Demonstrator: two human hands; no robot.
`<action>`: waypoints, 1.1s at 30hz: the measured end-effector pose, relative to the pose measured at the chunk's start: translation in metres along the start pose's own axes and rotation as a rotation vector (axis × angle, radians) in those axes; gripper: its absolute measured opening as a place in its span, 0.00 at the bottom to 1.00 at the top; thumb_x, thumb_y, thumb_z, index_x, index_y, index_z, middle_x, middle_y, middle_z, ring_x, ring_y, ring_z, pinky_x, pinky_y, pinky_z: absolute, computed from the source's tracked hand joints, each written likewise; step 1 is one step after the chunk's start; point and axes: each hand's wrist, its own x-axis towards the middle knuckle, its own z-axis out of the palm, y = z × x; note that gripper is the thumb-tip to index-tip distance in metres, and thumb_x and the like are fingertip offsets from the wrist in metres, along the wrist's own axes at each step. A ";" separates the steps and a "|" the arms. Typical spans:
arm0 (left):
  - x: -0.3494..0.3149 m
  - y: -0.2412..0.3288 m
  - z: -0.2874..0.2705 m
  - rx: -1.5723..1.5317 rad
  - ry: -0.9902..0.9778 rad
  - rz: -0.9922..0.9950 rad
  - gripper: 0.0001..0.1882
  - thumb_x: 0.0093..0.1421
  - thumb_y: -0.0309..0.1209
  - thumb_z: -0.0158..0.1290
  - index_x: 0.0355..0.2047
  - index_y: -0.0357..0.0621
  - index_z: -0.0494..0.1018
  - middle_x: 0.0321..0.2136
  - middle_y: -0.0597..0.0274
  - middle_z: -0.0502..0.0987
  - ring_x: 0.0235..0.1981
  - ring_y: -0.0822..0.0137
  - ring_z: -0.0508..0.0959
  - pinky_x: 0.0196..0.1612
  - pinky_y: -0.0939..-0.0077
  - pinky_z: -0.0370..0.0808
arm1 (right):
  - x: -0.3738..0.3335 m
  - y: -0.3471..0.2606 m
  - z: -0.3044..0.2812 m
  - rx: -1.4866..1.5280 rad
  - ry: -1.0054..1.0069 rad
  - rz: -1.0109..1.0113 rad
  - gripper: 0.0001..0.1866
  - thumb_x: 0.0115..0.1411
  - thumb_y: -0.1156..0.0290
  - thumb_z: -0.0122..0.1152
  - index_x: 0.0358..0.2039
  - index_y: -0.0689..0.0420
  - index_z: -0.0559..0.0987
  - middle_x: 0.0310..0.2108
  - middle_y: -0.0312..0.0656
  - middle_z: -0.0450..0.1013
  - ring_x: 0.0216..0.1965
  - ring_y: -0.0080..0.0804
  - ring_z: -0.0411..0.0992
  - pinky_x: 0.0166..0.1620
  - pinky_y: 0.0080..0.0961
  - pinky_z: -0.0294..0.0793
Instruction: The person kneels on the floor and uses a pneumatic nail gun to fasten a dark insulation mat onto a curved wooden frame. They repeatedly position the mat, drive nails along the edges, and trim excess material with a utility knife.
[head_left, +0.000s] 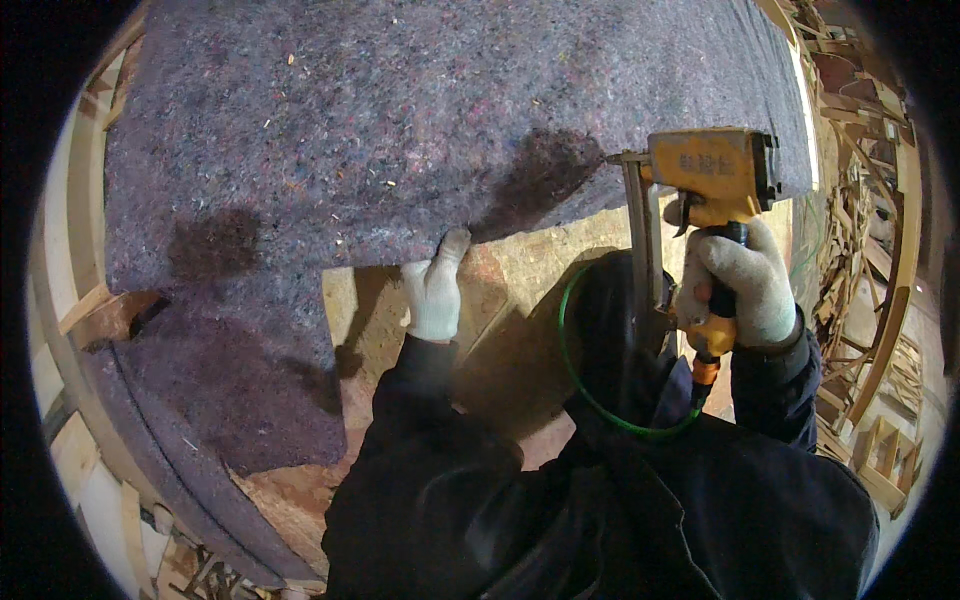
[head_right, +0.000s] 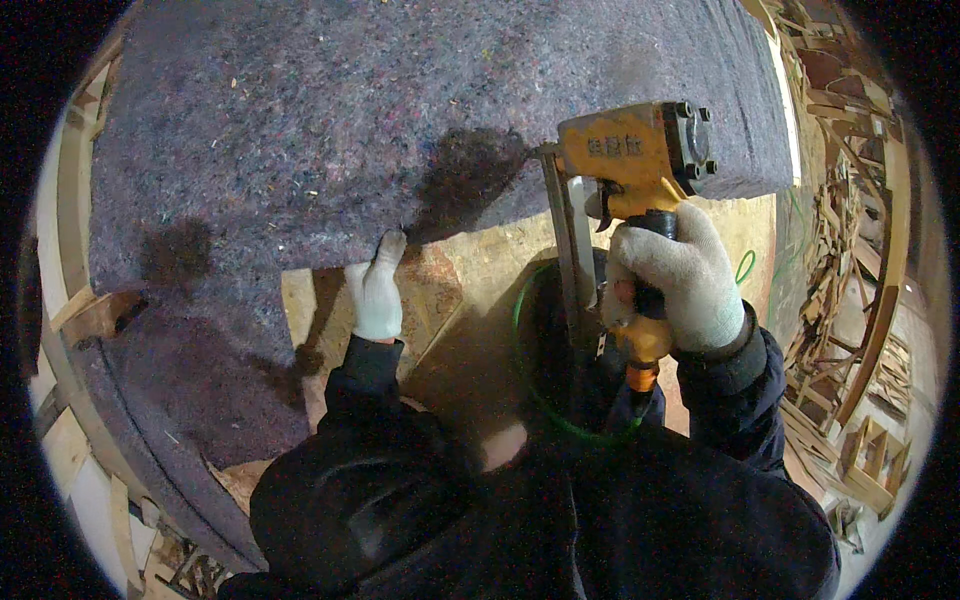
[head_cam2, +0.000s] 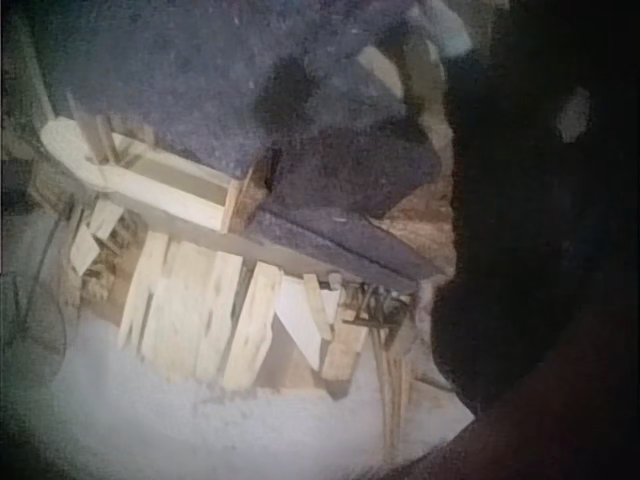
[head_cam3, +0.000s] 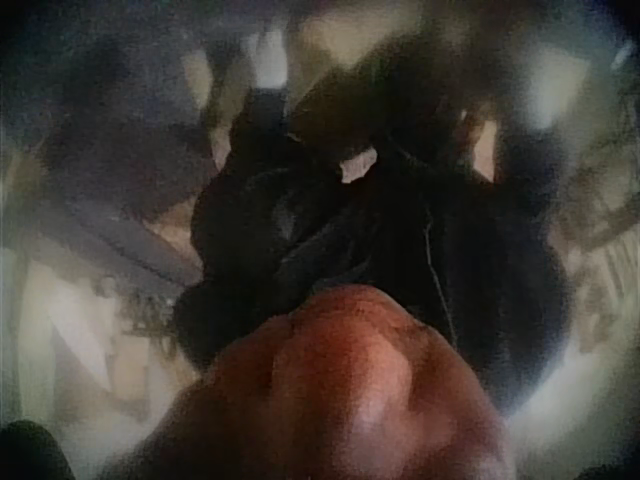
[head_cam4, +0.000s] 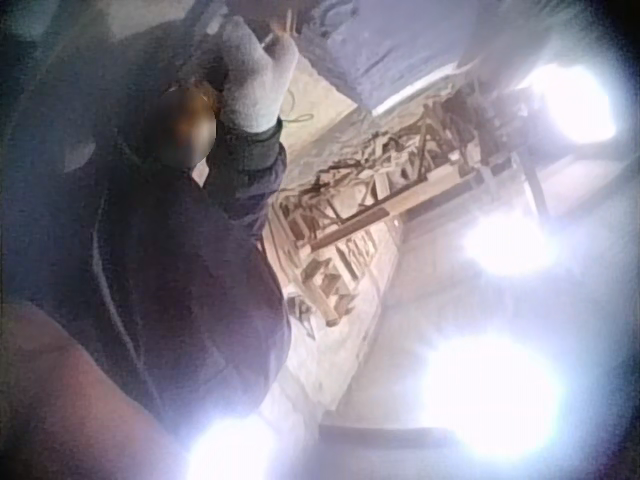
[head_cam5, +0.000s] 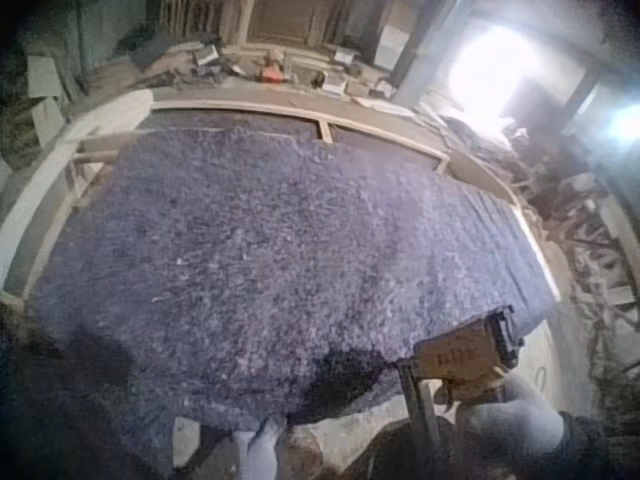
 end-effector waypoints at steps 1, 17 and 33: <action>0.004 -0.004 0.000 0.009 0.000 0.022 0.21 0.65 0.35 0.60 0.54 0.36 0.74 0.53 0.60 0.76 0.53 0.65 0.72 0.60 0.68 0.66 | 0.000 -0.004 0.002 -0.023 0.016 0.008 0.19 0.60 0.70 0.56 0.50 0.66 0.72 0.19 0.39 0.70 0.16 0.28 0.70 0.23 0.25 0.71; 0.016 -0.026 -0.007 -0.126 -0.045 -0.032 0.18 0.66 0.31 0.58 0.54 0.38 0.75 0.53 0.64 0.76 0.52 0.68 0.73 0.60 0.69 0.67 | 0.004 -0.029 0.047 -0.340 0.066 0.063 0.13 0.60 0.70 0.58 0.42 0.66 0.77 0.18 0.34 0.71 0.18 0.20 0.69 0.24 0.20 0.69; 0.023 -0.029 -0.068 -0.775 -0.312 -0.246 0.18 0.65 0.31 0.58 0.55 0.44 0.74 0.51 0.63 0.77 0.53 0.66 0.74 0.59 0.66 0.68 | 0.023 -0.014 0.069 -1.156 -0.162 -0.412 0.09 0.44 0.80 0.62 0.27 0.55 0.76 0.21 0.34 0.70 0.22 0.26 0.69 0.27 0.24 0.70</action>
